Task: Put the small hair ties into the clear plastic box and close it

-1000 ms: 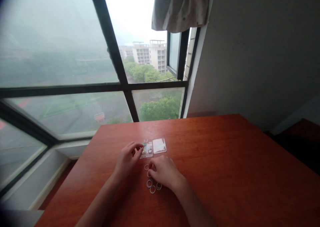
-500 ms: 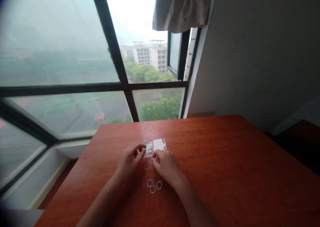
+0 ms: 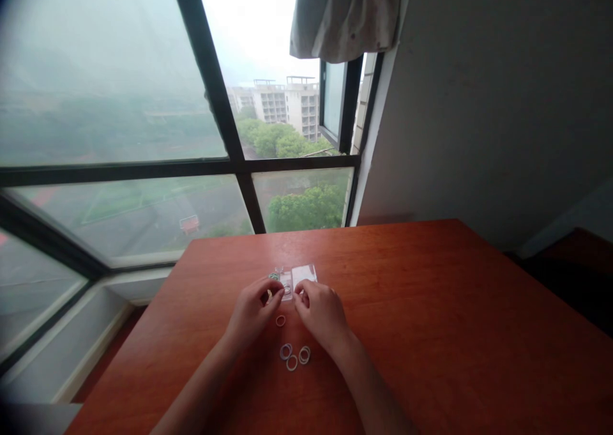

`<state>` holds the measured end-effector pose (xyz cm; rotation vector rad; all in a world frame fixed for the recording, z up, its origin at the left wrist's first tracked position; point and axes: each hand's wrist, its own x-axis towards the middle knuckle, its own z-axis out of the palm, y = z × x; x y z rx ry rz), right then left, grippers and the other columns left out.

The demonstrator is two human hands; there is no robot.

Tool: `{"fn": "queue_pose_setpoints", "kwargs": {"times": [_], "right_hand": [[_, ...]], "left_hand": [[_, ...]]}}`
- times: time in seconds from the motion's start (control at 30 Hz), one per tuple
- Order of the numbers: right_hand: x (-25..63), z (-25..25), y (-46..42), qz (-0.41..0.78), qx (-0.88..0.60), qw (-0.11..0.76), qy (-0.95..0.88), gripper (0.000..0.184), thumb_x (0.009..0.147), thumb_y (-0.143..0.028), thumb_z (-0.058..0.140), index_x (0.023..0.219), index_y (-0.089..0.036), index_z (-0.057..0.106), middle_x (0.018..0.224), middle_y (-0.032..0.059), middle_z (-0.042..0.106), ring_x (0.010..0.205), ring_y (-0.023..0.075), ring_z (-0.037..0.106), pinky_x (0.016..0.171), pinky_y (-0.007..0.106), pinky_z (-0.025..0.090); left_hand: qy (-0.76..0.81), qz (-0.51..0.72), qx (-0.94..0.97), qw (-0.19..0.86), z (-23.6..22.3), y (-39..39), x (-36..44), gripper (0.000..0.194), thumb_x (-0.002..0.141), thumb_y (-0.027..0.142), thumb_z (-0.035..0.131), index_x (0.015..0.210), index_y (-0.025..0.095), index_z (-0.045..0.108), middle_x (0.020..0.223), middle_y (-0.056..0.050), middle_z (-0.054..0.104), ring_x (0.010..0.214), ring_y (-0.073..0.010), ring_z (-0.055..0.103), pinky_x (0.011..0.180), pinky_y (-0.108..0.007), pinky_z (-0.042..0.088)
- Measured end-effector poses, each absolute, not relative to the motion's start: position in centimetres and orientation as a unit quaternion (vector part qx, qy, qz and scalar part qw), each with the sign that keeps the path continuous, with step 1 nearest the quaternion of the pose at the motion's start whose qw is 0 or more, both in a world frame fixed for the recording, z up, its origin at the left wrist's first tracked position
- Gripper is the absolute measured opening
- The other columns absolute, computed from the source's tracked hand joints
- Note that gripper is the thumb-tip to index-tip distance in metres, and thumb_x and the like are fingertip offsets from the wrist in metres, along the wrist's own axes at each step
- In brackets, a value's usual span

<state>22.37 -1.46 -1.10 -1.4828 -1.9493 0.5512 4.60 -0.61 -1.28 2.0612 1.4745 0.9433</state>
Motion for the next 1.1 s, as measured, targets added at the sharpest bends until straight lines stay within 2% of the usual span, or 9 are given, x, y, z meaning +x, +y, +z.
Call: {"fn": "queue_pose_setpoints", "kwargs": {"times": [0.13, 0.3, 0.5, 0.7, 0.9, 1.1], "right_hand": [[22.7, -1.0, -1.2, 0.218, -0.568, 0.289, -0.739, 0.009, 0.084, -0.024, 0.056, 0.08, -0.022, 0.065, 0.065, -0.0007, 0.063, 0.061, 0.0136, 0.056, 0.06, 0.023, 0.032], [22.8, -1.0, -1.1, 0.226, -0.569, 0.274, -0.742, 0.008, 0.083, -0.022, 0.056, 0.081, -0.022, 0.065, 0.065, -0.001, 0.064, 0.061, 0.0135, 0.056, 0.059, 0.023, 0.031], [23.2, -0.6, -1.4, 0.249, -0.553, 0.258, -0.752, 0.009, 0.082, -0.02, 0.057, 0.08, -0.021, 0.065, 0.065, -0.001, 0.064, 0.061, 0.0123, 0.056, 0.059, 0.022, 0.032], [23.4, -0.1, -2.0, 0.293, -0.496, 0.197, -0.793, 0.012, 0.076, -0.016, 0.058, 0.077, -0.02, 0.069, 0.069, -0.001, 0.068, 0.061, 0.0103, 0.057, 0.056, 0.019, 0.032], [23.4, -0.1, -2.6, 0.332, -0.466, 0.107, -0.813, 0.014, 0.071, -0.021, 0.062, 0.079, -0.021, 0.074, 0.067, -0.001, 0.069, 0.058, 0.0098, 0.058, 0.051, 0.018, 0.031], [24.4, -0.2, -2.7, 0.347, -0.466, 0.099, -0.808, 0.012, 0.066, -0.021, 0.068, 0.076, -0.023, 0.075, 0.065, -0.0028, 0.069, 0.056, 0.0102, 0.056, 0.048, 0.019, 0.03]], "left_hand": [[0.555, 0.332, 0.743, 0.172, -1.6, -0.2, 4.2, 0.011, 0.083, 0.022, 0.052, 0.08, 0.019, 0.063, 0.079, -0.002, 0.064, 0.068, -0.0146, 0.056, 0.063, -0.024, 0.039], [0.559, 0.315, 0.748, 0.169, -2.0, 0.1, 4.0, 0.011, 0.083, 0.021, 0.052, 0.081, 0.019, 0.063, 0.081, -0.002, 0.064, 0.069, -0.0147, 0.056, 0.065, -0.025, 0.041], [0.563, 0.324, 0.744, 0.158, -1.7, 0.3, 3.3, 0.013, 0.085, 0.024, 0.051, 0.086, 0.02, 0.064, 0.077, -0.001, 0.062, 0.068, -0.015, 0.056, 0.064, -0.025, 0.04], [0.566, 0.327, 0.742, 0.148, -1.2, 0.2, 2.5, 0.014, 0.086, 0.026, 0.051, 0.085, 0.02, 0.063, 0.077, -0.001, 0.062, 0.068, -0.0146, 0.055, 0.063, -0.025, 0.04], [0.573, 0.325, 0.739, 0.141, -1.1, 0.2, 2.2, 0.016, 0.087, 0.027, 0.05, 0.084, 0.019, 0.064, 0.077, -0.001, 0.062, 0.066, -0.0144, 0.055, 0.061, -0.025, 0.039], [0.57, 0.324, 0.741, 0.142, -0.9, 0.2, 2.3, 0.016, 0.085, 0.026, 0.05, 0.083, 0.019, 0.065, 0.077, -0.002, 0.062, 0.066, -0.0145, 0.055, 0.061, -0.024, 0.04]]}}
